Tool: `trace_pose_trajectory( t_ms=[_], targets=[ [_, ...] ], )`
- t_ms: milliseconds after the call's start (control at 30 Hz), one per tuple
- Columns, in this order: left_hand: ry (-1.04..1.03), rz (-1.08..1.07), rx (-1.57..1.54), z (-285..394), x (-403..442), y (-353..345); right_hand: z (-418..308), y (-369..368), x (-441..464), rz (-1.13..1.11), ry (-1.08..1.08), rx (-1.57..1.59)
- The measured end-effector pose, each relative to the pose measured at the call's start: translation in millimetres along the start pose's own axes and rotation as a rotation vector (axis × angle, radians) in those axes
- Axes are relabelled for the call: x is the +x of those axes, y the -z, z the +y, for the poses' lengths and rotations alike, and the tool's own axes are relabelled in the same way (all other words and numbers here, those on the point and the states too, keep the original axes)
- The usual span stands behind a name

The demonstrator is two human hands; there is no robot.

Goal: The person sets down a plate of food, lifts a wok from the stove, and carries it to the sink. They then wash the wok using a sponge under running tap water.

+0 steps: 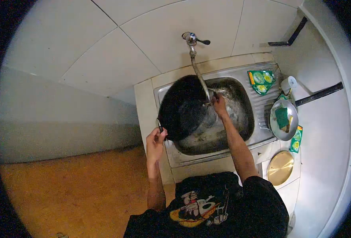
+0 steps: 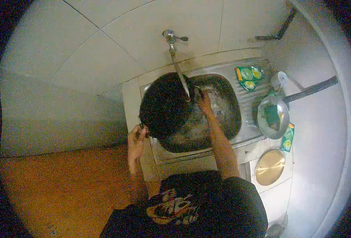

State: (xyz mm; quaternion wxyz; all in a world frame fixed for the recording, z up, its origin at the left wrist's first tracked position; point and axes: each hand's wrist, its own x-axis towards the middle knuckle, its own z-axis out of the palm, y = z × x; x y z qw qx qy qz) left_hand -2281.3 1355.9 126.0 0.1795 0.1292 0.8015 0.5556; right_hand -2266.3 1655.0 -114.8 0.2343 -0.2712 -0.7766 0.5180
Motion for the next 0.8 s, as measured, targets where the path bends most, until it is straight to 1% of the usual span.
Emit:
trace_pose_trajectory(
  t_ms=[33, 67, 100, 133, 167, 200, 267, 300, 333, 367, 400, 467, 500, 567, 633, 700, 733, 767, 800],
  targets=[
    [-0.008, 0.059, 0.007, 10, -4, 2, -10, -6, 5, -0.074, -0.136, 0.145],
    [-0.018, 0.117, 0.013, 17, -5, 3, -9, -20, 11, -0.076, -0.138, 0.148],
    [-0.048, 0.073, 0.037, 21, -4, 9, -11, -35, 15, 0.057, -0.032, 0.069],
    [-0.048, 0.072, 0.04, 27, -7, 10, -12, -45, 16, 0.192, 0.074, -0.009],
    [-0.04, 0.084, 0.075, 33, -11, 12, -8, -44, 10, 0.15, 0.148, -0.135],
    [-0.032, 0.096, 0.111, 36, -14, 12, -12, -50, 6, 0.154, 0.146, -0.133],
    [-0.057, 0.104, 0.077, 35, -21, 13, -19, -61, 1, 0.22, 0.255, 0.037],
    [-0.08, 0.114, 0.038, 35, -23, 13, -9, -69, 5, 0.222, 0.253, 0.04],
    [-0.079, 0.114, 0.042, 41, -28, 11, 9, -84, 13, 0.102, 0.112, 0.057],
    [-0.087, 0.178, 0.099, 52, -33, 7, 19, -92, 17, -0.018, -0.029, 0.074],
    [-0.096, 0.244, 0.156, 58, -37, 6, 8, -91, 15, -0.019, -0.029, 0.077],
    [-0.086, 0.213, 0.105, 45, -38, 12, -36, -79, 8, -0.109, -0.286, 0.678],
    [-0.079, 0.179, 0.05, 40, -37, 14, -48, -72, 6, -0.107, -0.285, 0.678],
    [-0.069, 0.168, 0.098, 47, -38, 16, -62, -60, 2, -0.175, -0.296, 0.607],
    [-0.059, 0.157, 0.143, 55, -39, 13, -44, -64, 2, -0.157, -0.262, 0.604],
    [-0.22, 0.256, 0.154, 62, -40, 6, -35, -63, 1, -0.14, -0.229, 0.601],
    [-0.22, 0.251, 0.154, 65, -39, 6, -48, -52, -1, -0.117, -0.255, 0.352],
    [-0.141, 0.205, 0.153, 68, -38, 6, -60, -39, -1, -0.093, -0.278, 0.103],
    [-0.065, 0.159, 0.153, 70, -35, 7, -61, -36, -2, -0.088, -0.279, 0.102]
  ],
)
